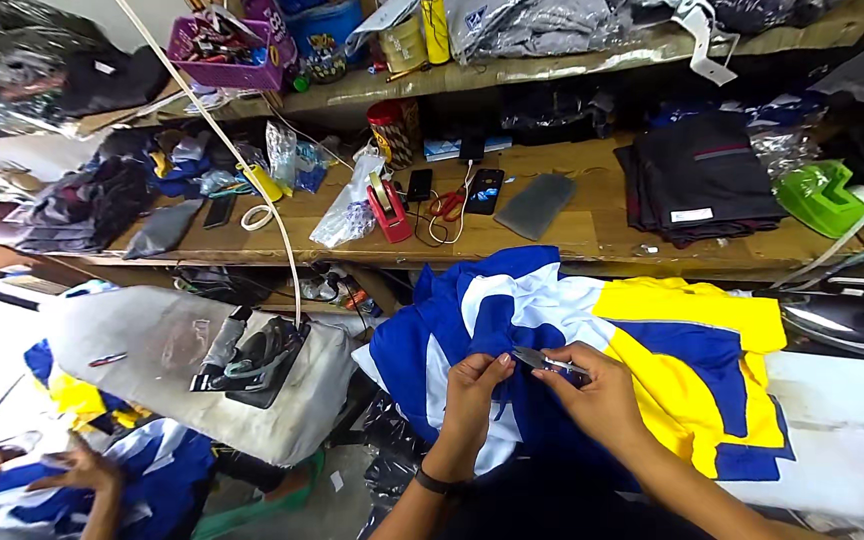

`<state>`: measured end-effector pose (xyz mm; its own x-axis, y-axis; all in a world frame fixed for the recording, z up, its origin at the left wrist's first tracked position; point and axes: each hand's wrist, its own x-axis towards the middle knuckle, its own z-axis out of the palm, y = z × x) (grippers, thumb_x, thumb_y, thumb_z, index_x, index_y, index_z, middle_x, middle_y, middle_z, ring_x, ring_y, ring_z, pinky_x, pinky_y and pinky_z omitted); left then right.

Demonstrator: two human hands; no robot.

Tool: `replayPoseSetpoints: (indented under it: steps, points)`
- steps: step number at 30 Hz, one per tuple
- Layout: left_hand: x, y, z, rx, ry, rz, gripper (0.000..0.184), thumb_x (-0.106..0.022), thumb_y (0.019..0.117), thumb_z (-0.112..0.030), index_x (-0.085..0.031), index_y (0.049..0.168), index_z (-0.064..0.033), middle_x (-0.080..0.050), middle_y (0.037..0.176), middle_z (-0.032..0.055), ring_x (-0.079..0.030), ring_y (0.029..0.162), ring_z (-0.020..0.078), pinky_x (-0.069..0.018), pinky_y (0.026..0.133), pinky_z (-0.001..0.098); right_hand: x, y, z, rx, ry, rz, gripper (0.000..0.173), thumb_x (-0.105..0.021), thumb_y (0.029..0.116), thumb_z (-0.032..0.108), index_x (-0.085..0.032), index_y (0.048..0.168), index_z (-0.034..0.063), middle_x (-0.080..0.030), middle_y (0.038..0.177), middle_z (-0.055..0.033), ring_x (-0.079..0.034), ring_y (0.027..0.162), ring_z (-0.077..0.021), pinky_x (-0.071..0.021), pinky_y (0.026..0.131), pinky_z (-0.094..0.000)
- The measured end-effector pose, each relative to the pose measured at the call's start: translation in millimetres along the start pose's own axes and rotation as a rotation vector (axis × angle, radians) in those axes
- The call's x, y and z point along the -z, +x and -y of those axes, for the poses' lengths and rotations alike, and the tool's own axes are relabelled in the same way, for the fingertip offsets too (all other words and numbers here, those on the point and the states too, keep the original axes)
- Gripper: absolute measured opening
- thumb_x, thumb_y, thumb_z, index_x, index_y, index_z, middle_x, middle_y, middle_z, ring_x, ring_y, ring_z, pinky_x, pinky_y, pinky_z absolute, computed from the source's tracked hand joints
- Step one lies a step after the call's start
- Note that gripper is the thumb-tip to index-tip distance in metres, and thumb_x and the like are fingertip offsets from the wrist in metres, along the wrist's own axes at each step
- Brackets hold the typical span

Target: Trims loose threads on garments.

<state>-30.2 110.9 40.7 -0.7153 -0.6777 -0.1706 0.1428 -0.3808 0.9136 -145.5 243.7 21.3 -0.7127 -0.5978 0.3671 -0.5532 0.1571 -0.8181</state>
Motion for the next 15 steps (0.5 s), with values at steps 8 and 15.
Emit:
replayPoseSetpoints:
  steps: [8,15]
  points:
    - [1.2,0.4,-0.4,-0.014,0.036,0.04,0.021,-0.057,0.096,0.007,-0.067,0.081,-0.0027,-0.073,0.078,0.0008,-0.072,0.079,0.0087,-0.0594,0.085,0.0274,4.0,2.6,1.1,0.089,-0.109,-0.021,0.025,-0.073,0.0895,0.032,-0.079,0.099,0.0098,-0.074,0.09,-0.0015,-0.067,0.077,-0.0093,-0.0538,0.065,-0.0278]
    - [2.5,1.8,2.5,-0.041,0.093,0.067,0.019,-0.059,0.0951,0.006,-0.067,0.08,-0.0035,-0.072,0.077,-0.0003,-0.071,0.078,0.0081,-0.0593,0.085,0.0273,1.1,-1.8,-7.1,0.146,-0.089,-0.051,0.022,-0.071,0.0918,0.028,-0.079,0.098,0.0079,-0.074,0.089,-0.0031,-0.068,0.077,-0.0095,-0.0543,0.066,-0.026]
